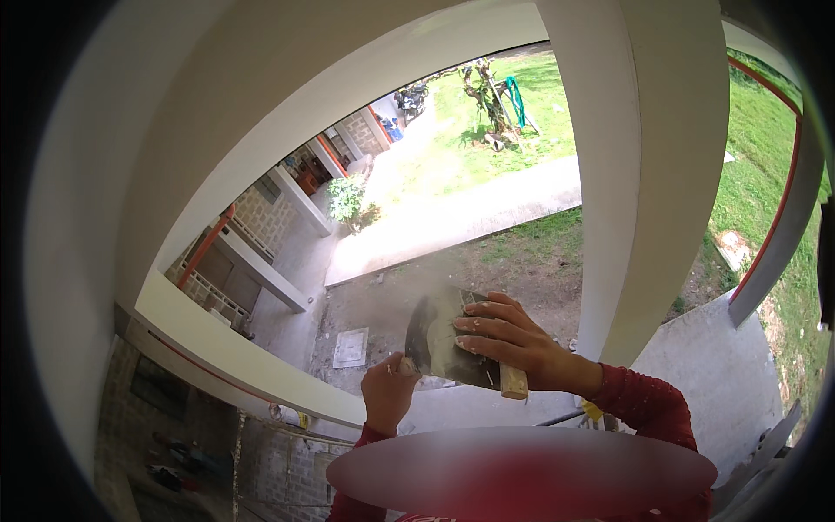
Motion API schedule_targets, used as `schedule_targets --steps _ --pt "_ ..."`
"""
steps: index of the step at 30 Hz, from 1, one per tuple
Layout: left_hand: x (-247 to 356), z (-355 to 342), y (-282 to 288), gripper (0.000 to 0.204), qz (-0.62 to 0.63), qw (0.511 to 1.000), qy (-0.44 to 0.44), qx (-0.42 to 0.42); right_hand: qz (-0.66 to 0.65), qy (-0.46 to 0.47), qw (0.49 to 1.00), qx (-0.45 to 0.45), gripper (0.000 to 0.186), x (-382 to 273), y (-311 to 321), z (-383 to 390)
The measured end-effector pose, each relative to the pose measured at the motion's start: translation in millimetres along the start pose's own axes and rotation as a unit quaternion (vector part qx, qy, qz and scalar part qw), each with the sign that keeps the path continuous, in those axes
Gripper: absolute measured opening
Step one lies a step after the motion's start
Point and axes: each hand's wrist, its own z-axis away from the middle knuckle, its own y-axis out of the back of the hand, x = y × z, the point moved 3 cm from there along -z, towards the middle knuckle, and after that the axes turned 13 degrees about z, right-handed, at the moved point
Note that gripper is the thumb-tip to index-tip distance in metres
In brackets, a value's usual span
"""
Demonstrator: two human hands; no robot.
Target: The person applies plaster to an exterior wall using a hawk and trowel while standing on scaffolding. They repeatedly scoop plaster from the hawk and smooth it onto the wall surface in short strokes.
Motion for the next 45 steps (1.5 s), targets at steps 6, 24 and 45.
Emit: schedule_targets --steps 6,24,45 --pt "41 -3 14 0.018 -0.027 0.988 -0.15 0.038 0.133 -0.046 0.988 -0.071 0.07 42 -27 39" --pt "81 -21 97 0.014 -0.207 0.963 -0.15 0.091 0.211 0.019 0.973 -0.088 0.05 1 5 -72" --pt "-41 61 24 0.022 -0.026 0.997 0.064 0.026 -0.602 -0.228 0.693 0.324 0.052 221 58 -242"
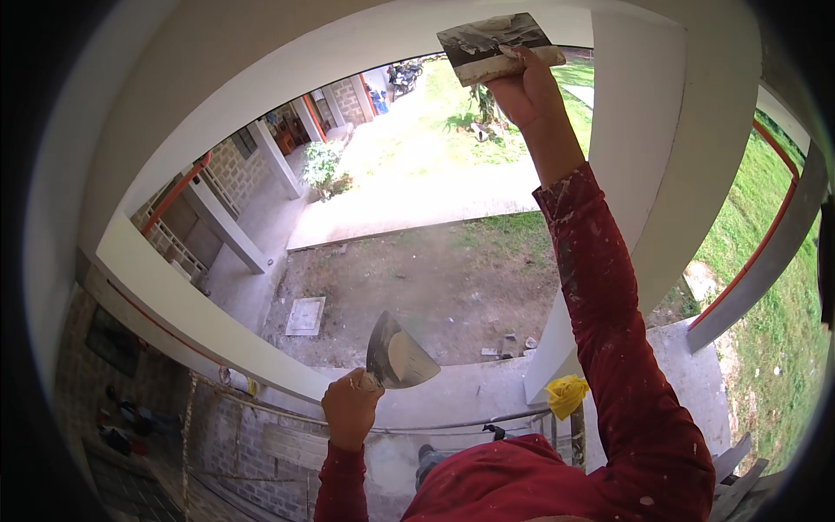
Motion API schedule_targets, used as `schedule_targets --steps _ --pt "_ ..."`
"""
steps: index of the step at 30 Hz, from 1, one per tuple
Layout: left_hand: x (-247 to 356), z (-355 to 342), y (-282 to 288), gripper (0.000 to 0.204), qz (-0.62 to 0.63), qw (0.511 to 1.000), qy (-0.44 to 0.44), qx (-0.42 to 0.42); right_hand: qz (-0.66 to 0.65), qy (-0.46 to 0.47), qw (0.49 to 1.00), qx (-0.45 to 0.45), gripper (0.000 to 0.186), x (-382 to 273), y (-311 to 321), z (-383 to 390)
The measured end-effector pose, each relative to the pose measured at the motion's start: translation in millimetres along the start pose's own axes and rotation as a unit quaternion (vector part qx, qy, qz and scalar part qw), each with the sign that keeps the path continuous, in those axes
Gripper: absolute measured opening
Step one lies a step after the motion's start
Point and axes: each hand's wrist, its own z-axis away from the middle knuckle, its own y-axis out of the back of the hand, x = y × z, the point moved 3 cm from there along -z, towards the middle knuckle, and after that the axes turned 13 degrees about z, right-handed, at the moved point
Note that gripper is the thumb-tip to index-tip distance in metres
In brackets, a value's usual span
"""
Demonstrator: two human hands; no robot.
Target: The person applies plaster to an exterior wall using a hawk and trowel while standing on scaffolding. They repeatedly scoop plaster from the hawk and smooth it onto the wall surface in short strokes.
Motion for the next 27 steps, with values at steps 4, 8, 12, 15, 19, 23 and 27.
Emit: schedule_targets --steps 4,8,12,15,19,23,27 --pt "-35 43 -15 0.022 0.028 0.998 0.046 -0.013 -0.049 0.003 0.998 0.025 0.054 12 -6 -46" --pt "-75 93 -22 0.029 0.037 0.991 0.128 -0.013 -0.022 0.024 0.999 -0.01 0.051 29 -2 -76" --pt "-102 131 -24 0.036 0.029 0.982 0.184 0.006 -0.051 0.026 0.997 -0.059 0.05 46 25 -122" --pt "-112 150 -25 0.038 0.027 0.974 0.224 0.0 -0.076 -0.007 0.993 -0.093 0.054 53 46 -159" --pt "-118 158 -26 0.04 0.029 0.978 0.207 0.004 -0.047 0.035 0.992 -0.11 0.062 54 39 -163" --pt "-120 156 -31 0.039 0.002 0.98 0.2 -0.003 -0.043 0.024 0.996 -0.072 0.062 36 0 -100" --pt "-120 154 -32 0.037 0.049 0.977 0.209 -0.003 -0.016 0.031 0.999 0.004 0.05 -2 -42 -31"
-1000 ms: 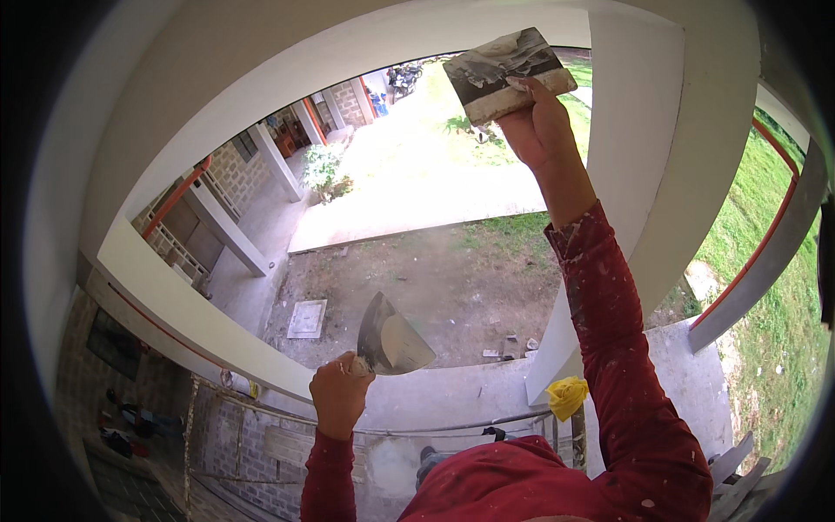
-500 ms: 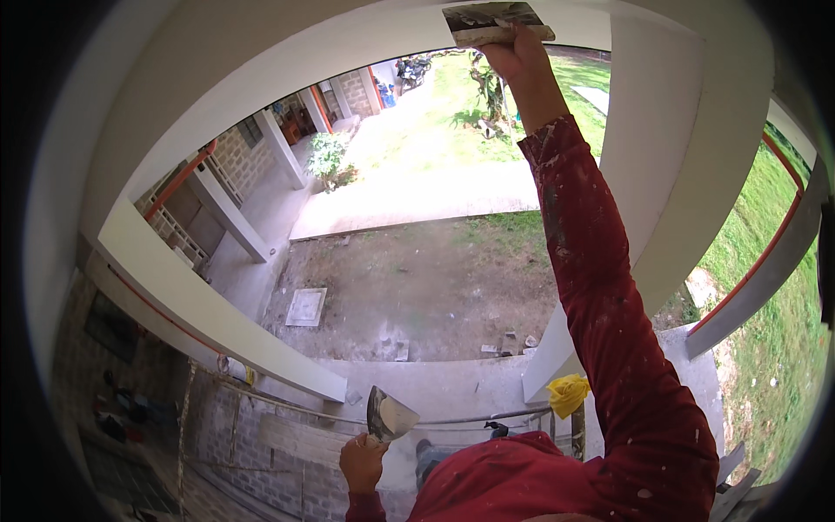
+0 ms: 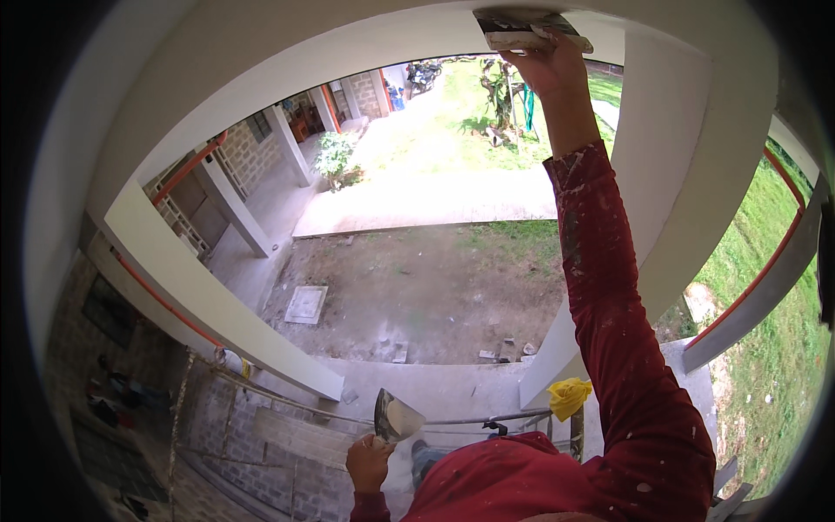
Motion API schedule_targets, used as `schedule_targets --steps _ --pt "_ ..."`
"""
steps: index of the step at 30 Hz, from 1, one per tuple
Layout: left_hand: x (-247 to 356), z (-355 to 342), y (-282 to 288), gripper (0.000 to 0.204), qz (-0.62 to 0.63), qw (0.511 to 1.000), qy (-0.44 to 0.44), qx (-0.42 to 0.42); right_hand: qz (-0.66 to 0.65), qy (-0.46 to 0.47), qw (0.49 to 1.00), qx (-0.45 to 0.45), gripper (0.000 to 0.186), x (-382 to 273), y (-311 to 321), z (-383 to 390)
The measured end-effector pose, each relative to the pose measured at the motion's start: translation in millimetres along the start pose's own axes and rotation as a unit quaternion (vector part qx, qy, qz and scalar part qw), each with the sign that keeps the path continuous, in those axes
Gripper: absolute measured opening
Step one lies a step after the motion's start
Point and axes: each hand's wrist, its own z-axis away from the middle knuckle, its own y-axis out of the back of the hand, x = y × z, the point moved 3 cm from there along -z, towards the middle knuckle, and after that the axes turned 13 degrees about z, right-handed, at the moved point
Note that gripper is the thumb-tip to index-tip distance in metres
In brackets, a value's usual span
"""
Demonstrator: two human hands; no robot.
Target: The person applies plaster to an exterior wall using a hawk and trowel while standing on scaffolding. They repeatedly scoop plaster from the hawk and smooth it onto the wall surface in short strokes.
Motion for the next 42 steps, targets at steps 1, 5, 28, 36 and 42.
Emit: schedule_targets --steps 1,5,28,36,42 --pt "0 -1 0 0.037 0.018 1.0 0.008 -0.004 0.017 -0.003 1.0 -0.001 0.047 -12 -8 15" --pt "5 -12 -2 0.038 -0.058 0.997 -0.041 -0.018 0.019 0.008 0.998 -0.056 0.047 -69 -33 72" --pt "206 -106 22 0.022 0.019 0.969 -0.24 0.061 0.678 0.117 0.591 -0.422 0.073 60 113 359" --pt "171 -94 13 0.024 0.082 0.979 -0.188 0.006 0.067 -0.027 0.997 0.026 0.051 51 128 79" --pt "105 -55 -17 0.025 0.082 0.984 -0.155 -0.028 -0.057 -0.002 0.998 -0.005 0.053 42 87 -55"
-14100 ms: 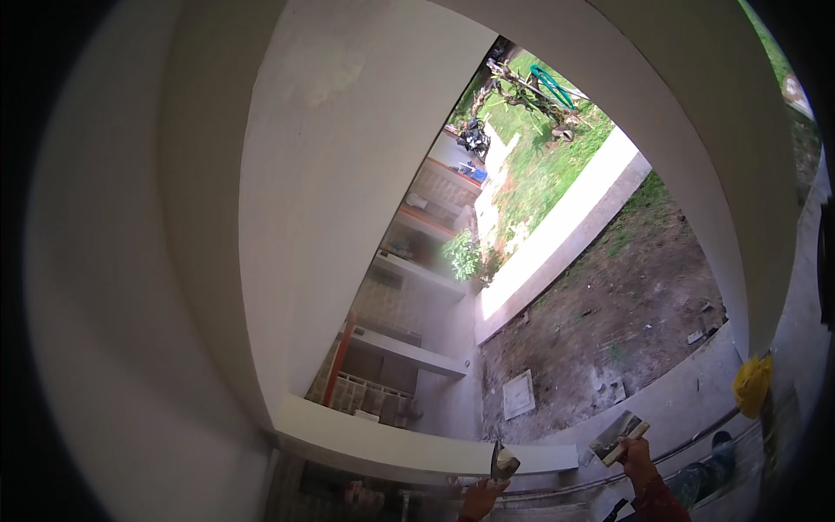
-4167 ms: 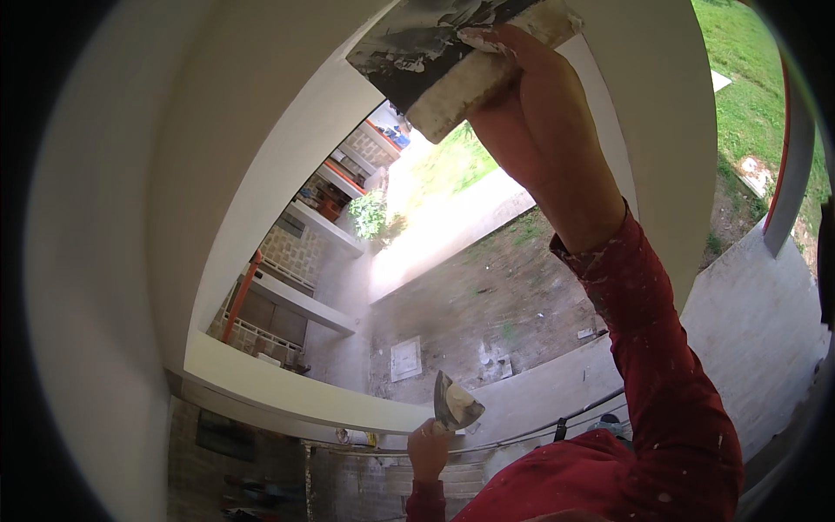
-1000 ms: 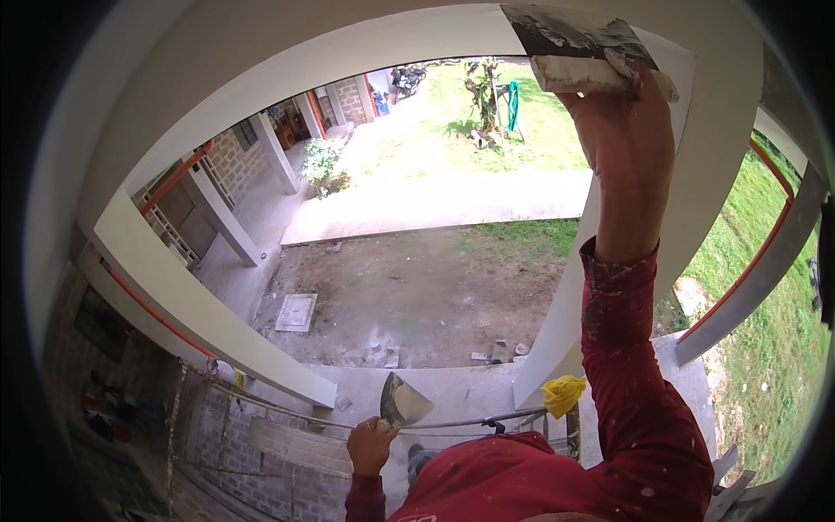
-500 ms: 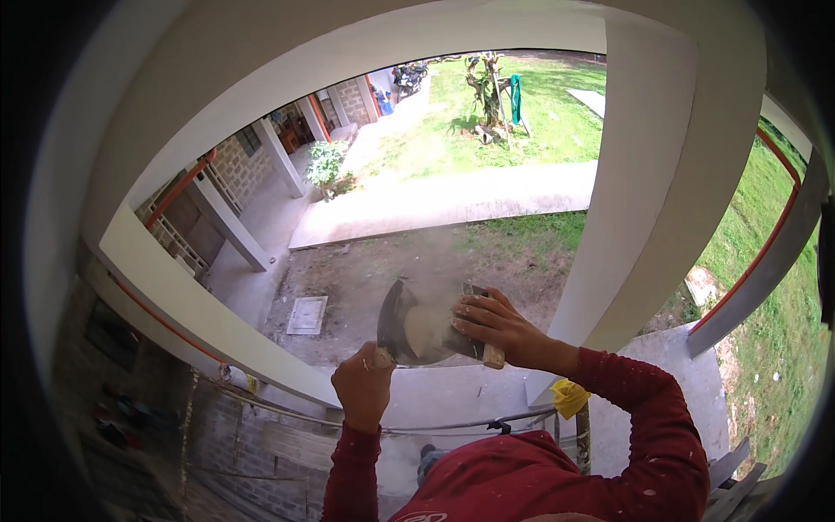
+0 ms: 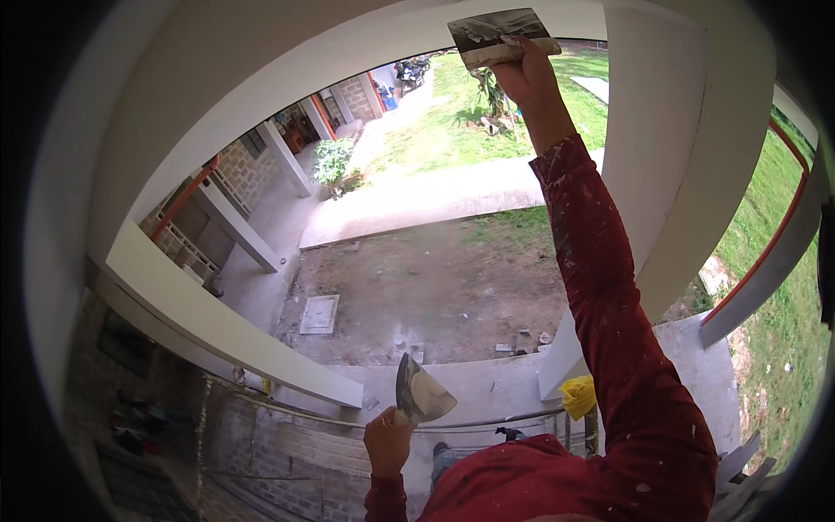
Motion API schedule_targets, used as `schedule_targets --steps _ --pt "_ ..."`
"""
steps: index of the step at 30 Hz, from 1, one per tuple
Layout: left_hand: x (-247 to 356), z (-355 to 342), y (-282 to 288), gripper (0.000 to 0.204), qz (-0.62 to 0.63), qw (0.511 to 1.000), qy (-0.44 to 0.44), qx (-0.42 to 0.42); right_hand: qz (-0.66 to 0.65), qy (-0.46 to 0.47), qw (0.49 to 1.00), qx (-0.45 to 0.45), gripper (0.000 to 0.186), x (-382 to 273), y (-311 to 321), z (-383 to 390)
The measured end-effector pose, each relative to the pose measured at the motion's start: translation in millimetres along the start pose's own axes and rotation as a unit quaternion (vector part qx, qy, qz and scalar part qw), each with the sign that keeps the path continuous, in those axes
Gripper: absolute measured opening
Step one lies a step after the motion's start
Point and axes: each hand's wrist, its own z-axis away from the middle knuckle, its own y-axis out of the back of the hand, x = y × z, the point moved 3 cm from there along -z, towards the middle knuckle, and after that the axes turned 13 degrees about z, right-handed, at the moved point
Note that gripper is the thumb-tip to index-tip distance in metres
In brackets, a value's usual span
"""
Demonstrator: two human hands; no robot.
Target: The person applies plaster to an exterior wall using a hawk and trowel while standing on scaffolding. They repeatedly scoop plaster from the hawk and smooth it onto the wall surface in short strokes.
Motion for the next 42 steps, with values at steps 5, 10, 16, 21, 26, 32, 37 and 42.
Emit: schedule_targets --steps 5,10,16,21,26,32,37,42 --pt "-43 44 1 0.028 -0.042 0.999 0.03 0.006 0.01 0.028 0.999 -0.023 0.046 -3 -13 -20" --pt "-66 62 7 0.03 -0.036 0.996 0.079 0.024 0.015 0.037 0.993 -0.112 0.058 -24 -27 -2" --pt "-60 50 5 0.028 -0.041 0.998 0.037 -0.002 -0.02 0.014 0.994 -0.108 0.055 -73 -86 98" --pt "-52 27 -5 0.027 -0.077 0.996 -0.024 -0.047 -0.042 0.044 0.992 -0.112 0.049 -122 -132 193" --pt "-61 20 -17 0.025 -0.058 0.997 -0.027 -0.048 0.016 0.074 0.997 -0.01 0.041 -113 -101 206" --pt "-89 32 -23 0.032 -0.093 0.993 0.002 -0.072 0.04 0.0 0.997 0.067 0.052 -64 -13 70" --pt "-116 57 -24 0.047 -0.195 0.978 0.002 -0.081 0.046 -0.002 0.998 0.046 0.056 -50 21 -7" --pt "-117 71 -19 0.05 -0.163 0.984 0.042 -0.06 0.012 0.014 1.0 -0.024 0.048 -47 28 -41"
